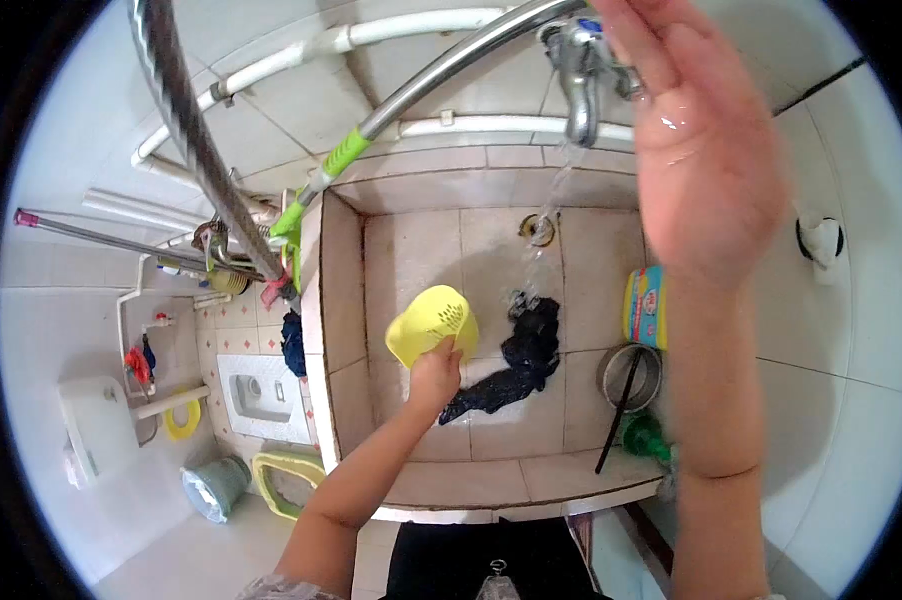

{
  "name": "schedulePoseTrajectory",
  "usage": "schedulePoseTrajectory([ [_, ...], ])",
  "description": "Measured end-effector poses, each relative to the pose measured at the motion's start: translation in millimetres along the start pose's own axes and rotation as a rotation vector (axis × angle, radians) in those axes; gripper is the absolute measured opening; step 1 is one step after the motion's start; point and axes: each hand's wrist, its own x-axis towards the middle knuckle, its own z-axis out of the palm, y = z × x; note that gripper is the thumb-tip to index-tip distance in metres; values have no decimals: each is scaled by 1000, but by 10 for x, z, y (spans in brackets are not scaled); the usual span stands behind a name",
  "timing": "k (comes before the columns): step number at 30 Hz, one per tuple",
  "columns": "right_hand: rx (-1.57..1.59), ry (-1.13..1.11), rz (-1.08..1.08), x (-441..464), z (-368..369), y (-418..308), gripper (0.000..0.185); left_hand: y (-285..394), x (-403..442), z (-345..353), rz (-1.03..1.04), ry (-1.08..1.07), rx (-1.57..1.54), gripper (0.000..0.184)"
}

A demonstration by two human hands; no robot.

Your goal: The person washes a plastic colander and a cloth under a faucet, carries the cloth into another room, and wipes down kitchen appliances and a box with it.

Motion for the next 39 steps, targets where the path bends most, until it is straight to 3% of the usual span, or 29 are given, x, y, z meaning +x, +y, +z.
schedulePoseTrajectory([
  [2, -171, -15, 94, -29, -15, -27, 29, 48, 142, -13, -128, -81, -360, 15],
  [5, -960, -66, -38, -119, -155, 73, 24, 574, 295, -240, -341, -105, -1235, 18],
  [9, -603, -67, 210, -23, -290, 11, 21, 996, 475, -482, -405, -205, -1510, 33],
  [10, -559, -98, 153, -19, -348, 67, 21, 1157, 484, -599, -403, -243, -1544, 39],
  [17, -493, -69, 295, -48, -356, -45, 20, 1567, 659, -684, -240, -256, -1539, 30],
  [20, -379, 252, 334, -458, -376, -73, 22, 1686, 806, -591, -330, -287, -1574, 26],
  [22, -343, 491, 551, -1031, -610, 71, 21, 1693, 991, -520, -457, -378, -1667, 25],
  [25, -528, 711, 828, -2483, -1025, 807, 15, 1644, 1188, -383, -525, -285, -1425, 24],
  [27, -1108, 190, 869, -3439, -1076, 1285, 38, 1383, 1283, -135, -549, -282, -1432, 22],
  [28, -1354, -57, 791, -3515, -853, 1295, 46, 1279, 1309, -67, -560, -280, -1434, 22],
  [29, -1190, -128, 1167, -3459, -745, 1268, 57, 1241, 1235, -113, -520, -258, -1363, 22],
  [31, -1338, -74, 1204, -3662, -652, 1486, 46, 1139, 954, -255, -435, -217, -1220, 23],
  [34, -974, -18, 1383, -3514, -773, 1387, 28, 741, 607, -425, -489, -200, -1181, 28],
  [37, -1096, -163, 1169, -3217, -964, 1231, 15, 419, 319, -471, -593, -165, -1221, 30],
  [38, -897, -32, 995, -3069, -1079, 1200, 23, 397, 255, -467, -599, -171, -1195, 31],
  [39, -1019, 86, 836, -2591, -926, 897, 34, 471, 183, -504, -608, -176, -1170, 31],
])
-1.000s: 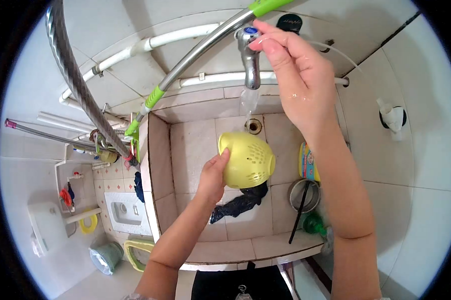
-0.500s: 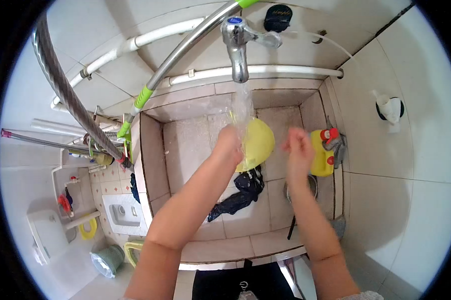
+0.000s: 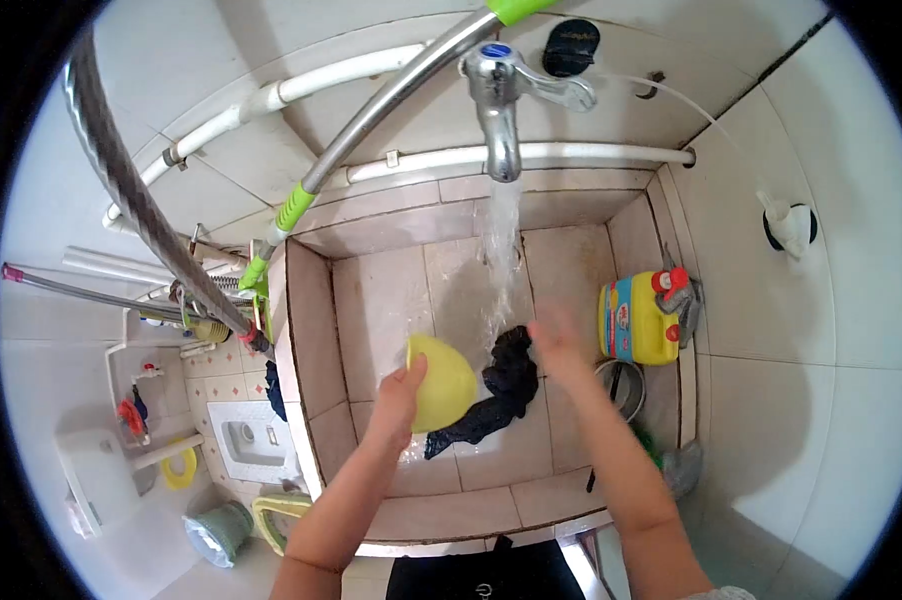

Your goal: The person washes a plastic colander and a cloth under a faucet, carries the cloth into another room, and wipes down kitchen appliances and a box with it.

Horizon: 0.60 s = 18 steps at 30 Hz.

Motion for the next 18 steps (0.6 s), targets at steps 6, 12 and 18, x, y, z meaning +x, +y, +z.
schedulePoseTrajectory([
  [6, 600, 181, -743, 869, -986, -2278, 39, 147, -93, 340, 0, -216, -10, 30],
  [12, 516, 156, -622, 946, -891, -2462, 23, 591, -148, 760, 162, -309, -159, 30],
  [18, 390, 258, -624, 918, -817, -2461, 22, 748, -17, 895, 121, -410, -283, 30],
])
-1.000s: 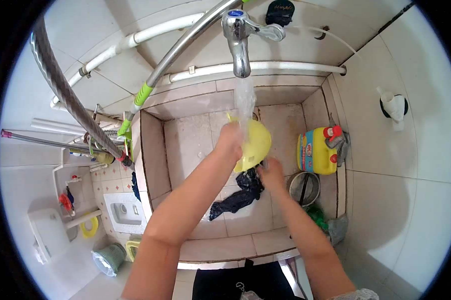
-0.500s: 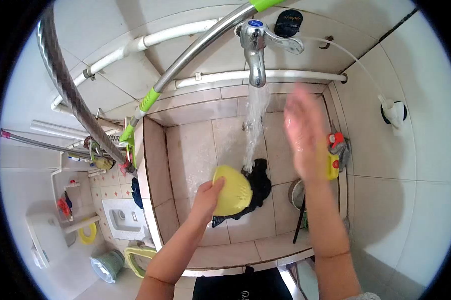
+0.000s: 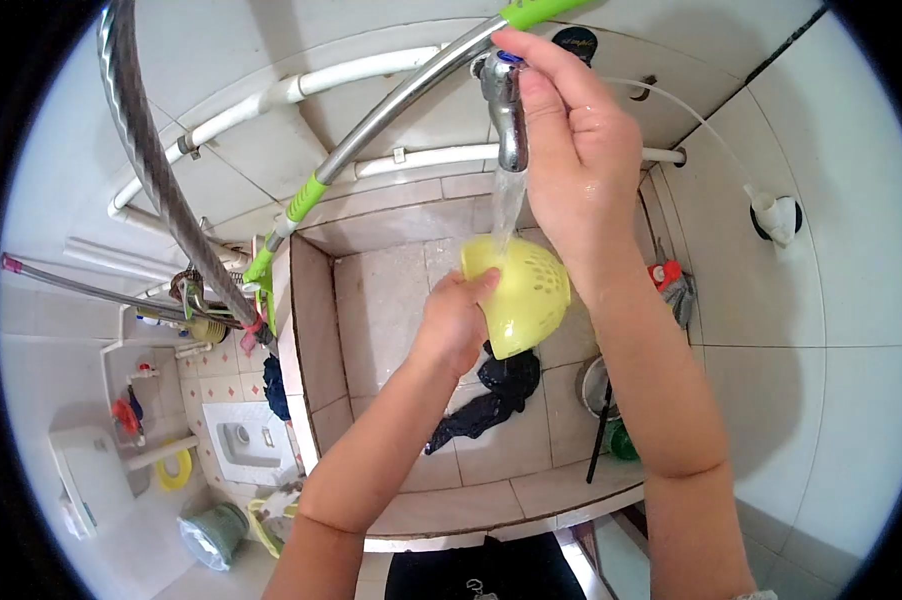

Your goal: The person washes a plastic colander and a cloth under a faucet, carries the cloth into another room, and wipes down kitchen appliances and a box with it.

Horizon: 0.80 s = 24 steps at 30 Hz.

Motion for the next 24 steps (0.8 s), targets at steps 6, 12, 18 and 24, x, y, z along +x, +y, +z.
schedulePoseTrajectory([
  [6, -130, 155, -260, 4, 103, 139, 19, -30, 151, 187, 94, -94, -89, 26],
  [12, -125, 175, -305, 5, 94, 129, 18, 63, 516, 217, 31, -214, -129, 26],
  [18, -40, 97, -297, 37, 12, 142, 17, 247, 626, 232, -104, -386, -148, 24],
  [24, 7, 10, -239, 46, -54, 128, 18, 377, 695, 360, -189, -477, -96, 25],
])
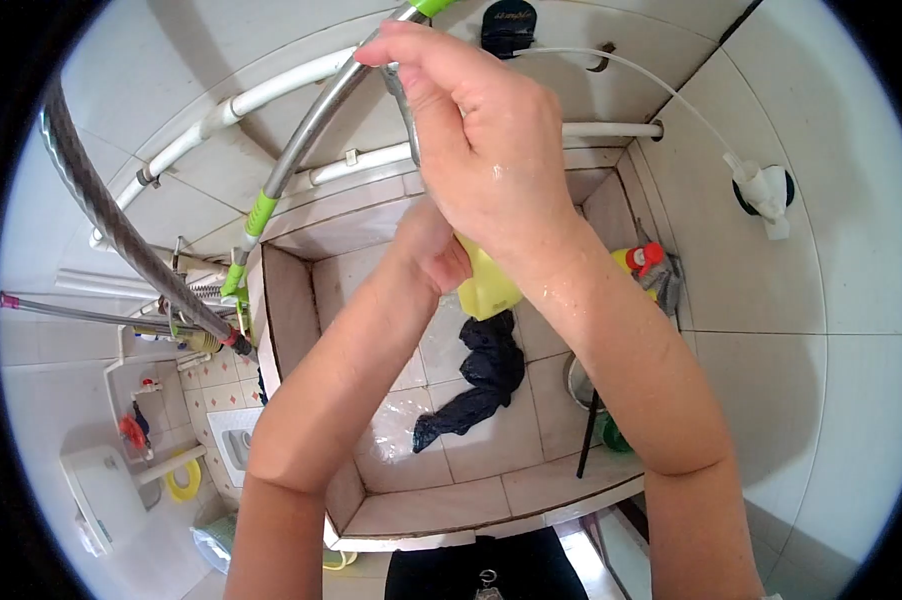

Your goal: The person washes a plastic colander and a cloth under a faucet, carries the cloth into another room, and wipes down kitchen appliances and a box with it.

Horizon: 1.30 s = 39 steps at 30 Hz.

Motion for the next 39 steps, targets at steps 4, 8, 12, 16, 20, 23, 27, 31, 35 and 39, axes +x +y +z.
schedulePoseTrajectory([
  [4, 79, 2, 7, -11, -1, 28, 17, 29, 67, 170, 37, 88, 131, 32],
  [8, 84, -25, -26, 5, -90, 3, 25, 0, 226, 175, 23, 206, 186, 29],
  [12, 142, 266, 108, -318, -266, 81, 28, -44, 296, -94, -53, 269, 294, 23],
  [16, 118, 159, 932, -1818, -731, 1111, 29, -52, 120, -20, -95, 491, 462, 25],
  [20, -567, -518, 1253, -3477, -240, 1373, 57, -158, -92, -92, -55, 514, 401, 28],
  [23, -666, -726, 1271, -3585, -40, 1309, 59, -211, -342, -270, -60, 636, 612, 31],
  [27, 827, 158, 1787, -2909, -168, 1138, 42, -333, -781, -434, 68, 683, 550, 36],
  [31, 1096, 244, 1539, -2069, -165, 851, 43, -544, -1070, -712, 169, 675, 443, 40],
  [35, 931, -25, 1413, -1655, 11, 667, 57, -660, -1164, -813, 270, 615, 307, 46],
  [39, 1035, 181, 1261, -1459, 184, 568, 60, -762, -1157, -794, 370, 596, 194, 47],
])
